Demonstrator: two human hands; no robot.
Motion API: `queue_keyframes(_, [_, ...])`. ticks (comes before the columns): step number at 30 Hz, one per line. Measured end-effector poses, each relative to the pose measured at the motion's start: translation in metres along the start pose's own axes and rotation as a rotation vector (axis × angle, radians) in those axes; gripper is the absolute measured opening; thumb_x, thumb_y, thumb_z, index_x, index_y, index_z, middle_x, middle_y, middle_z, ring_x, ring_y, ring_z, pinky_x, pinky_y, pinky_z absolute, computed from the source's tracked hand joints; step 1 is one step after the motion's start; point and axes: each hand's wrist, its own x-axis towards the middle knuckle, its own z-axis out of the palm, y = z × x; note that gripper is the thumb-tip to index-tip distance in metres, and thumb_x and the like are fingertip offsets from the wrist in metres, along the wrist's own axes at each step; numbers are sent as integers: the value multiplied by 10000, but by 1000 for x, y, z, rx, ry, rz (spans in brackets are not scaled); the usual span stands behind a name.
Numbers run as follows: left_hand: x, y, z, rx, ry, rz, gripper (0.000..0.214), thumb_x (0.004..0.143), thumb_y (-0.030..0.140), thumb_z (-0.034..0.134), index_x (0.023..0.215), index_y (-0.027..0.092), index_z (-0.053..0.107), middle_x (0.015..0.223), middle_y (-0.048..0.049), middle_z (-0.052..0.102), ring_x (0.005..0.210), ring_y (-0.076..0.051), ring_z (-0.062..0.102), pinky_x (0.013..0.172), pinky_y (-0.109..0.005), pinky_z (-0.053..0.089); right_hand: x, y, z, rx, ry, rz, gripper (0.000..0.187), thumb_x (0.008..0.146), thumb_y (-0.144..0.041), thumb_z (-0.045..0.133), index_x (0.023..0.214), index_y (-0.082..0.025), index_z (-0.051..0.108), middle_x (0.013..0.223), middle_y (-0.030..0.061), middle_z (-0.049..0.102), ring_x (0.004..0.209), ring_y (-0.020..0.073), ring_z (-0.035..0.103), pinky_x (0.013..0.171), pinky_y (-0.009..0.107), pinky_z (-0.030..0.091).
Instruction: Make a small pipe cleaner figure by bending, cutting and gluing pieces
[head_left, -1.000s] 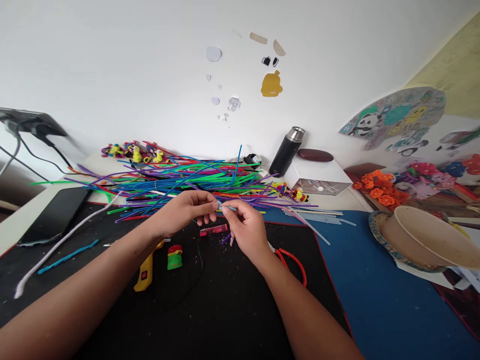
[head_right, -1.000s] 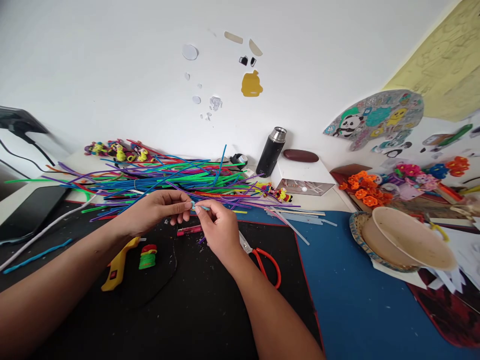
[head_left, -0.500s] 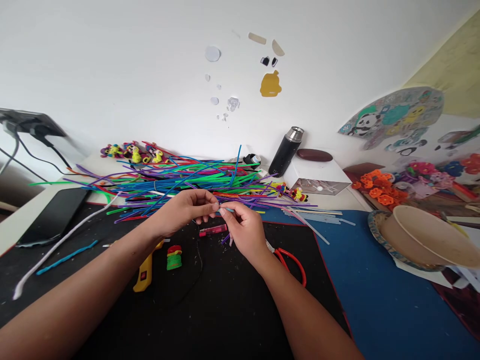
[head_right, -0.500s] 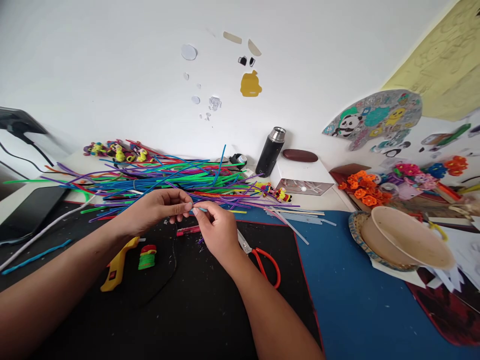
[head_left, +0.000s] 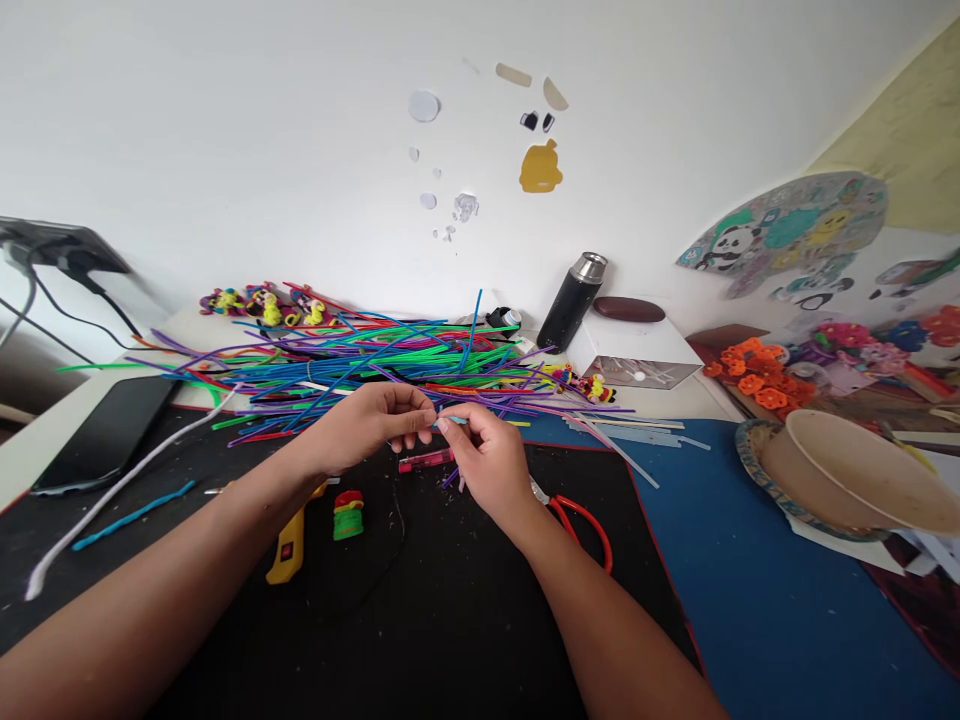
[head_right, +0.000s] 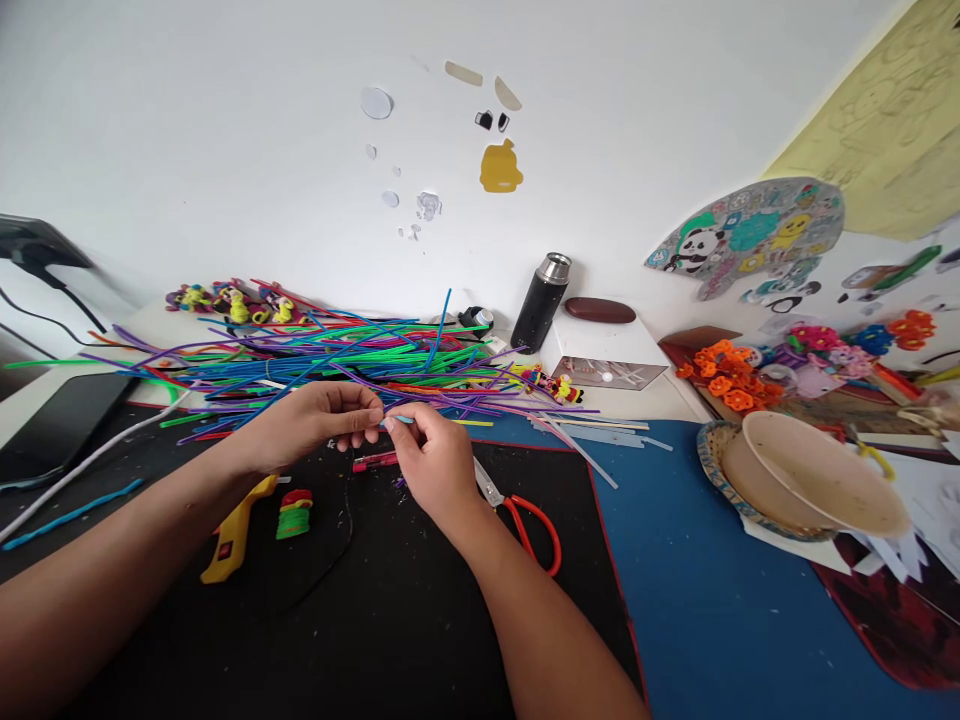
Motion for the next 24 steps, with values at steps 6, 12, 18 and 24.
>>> queue_keyframes(6, [1,-2,1,-41,-11,-13,361,786,541,788,811,191,705,754,-22,734,615,-150,604,597,-263,485,-1,1,-1,-16,4,-9,214,978,-382,635,989,-224,779,632,-20,598,547,146,479,546,274,371])
queue_keyframes(12, [1,-1,3,-69,-29,-16,345,785,516,797,820,189,694,745,-6,719,610,-141,597,600,-258,479,0,1,-2,-14,7,-10,216,977,-383,633,989,-222,776,635,-23,586,549,144,473,546,274,368])
queue_keyframes(18, [1,-3,2,-53,-25,-16,330,791,500,803,829,193,691,751,-1,719,615,-143,607,603,-259,488,2,1,-2,-6,4,-1,209,971,-377,629,988,-227,773,659,-17,605,561,147,478,545,279,367])
queue_keyframes(24, [2,-3,3,-47,-23,-11,359,785,532,803,822,192,695,747,-9,726,606,-145,608,602,-267,497,2,0,-2,20,-4,19,209,963,-380,629,978,-221,763,643,-23,586,555,144,471,536,278,365])
